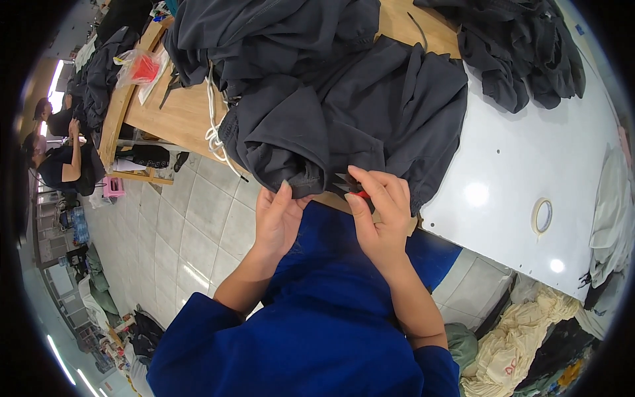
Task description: Trimming excess threads and inspecting a pair of athletic shorts at a garment manufacturing facility.
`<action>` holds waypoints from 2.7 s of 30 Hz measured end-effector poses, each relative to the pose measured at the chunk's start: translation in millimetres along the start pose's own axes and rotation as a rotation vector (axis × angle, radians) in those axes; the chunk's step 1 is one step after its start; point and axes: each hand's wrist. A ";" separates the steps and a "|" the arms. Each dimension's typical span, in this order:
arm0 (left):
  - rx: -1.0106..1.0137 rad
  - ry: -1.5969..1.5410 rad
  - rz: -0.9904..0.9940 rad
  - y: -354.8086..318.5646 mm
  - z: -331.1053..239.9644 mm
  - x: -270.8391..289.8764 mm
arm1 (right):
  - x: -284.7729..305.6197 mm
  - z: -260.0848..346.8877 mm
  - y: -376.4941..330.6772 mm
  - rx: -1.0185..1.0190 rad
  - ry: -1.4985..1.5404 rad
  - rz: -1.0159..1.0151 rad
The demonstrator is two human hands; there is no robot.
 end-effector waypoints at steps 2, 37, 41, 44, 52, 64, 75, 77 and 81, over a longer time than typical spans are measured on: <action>0.043 0.018 0.004 0.4 4.7 4.9 | -0.9 -1.0 -0.2 -0.007 0.054 0.019; 0.097 -0.004 -0.026 -0.6 10.3 -5.4 | -13.9 -0.7 -0.5 0.161 -0.198 -0.042; 0.089 0.042 -0.034 -0.3 9.2 -6.0 | -11.7 0.2 1.1 0.182 -0.206 -0.051; 0.095 0.049 -0.041 -0.2 6.7 -7.2 | -10.9 -0.6 0.1 0.174 -0.200 -0.067; 0.121 0.000 -0.038 0.4 2.4 -12.7 | -9.0 -2.9 -1.5 0.168 -0.186 -0.081; 0.138 0.039 -0.014 0.7 1.8 -9.4 | -13.3 -5.2 1.8 0.201 -0.174 -0.075; 0.146 0.017 -0.012 0.9 -2.6 -8.9 | -11.0 -4.7 -0.3 0.180 -0.135 -0.083; 0.150 0.016 -0.008 1.0 -2.9 -8.9 | -11.2 -4.6 0.0 0.188 -0.139 -0.079; 0.153 0.028 0.004 1.0 -4.0 -10.9 | -13.6 -4.2 1.3 0.234 -0.158 -0.089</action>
Point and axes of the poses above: each hand's wrist, its own y-axis towards the middle knuckle, its own x-axis out of the back of the hand, z = x × y, and after that the axes turned 3 degrees about -x, right-handed
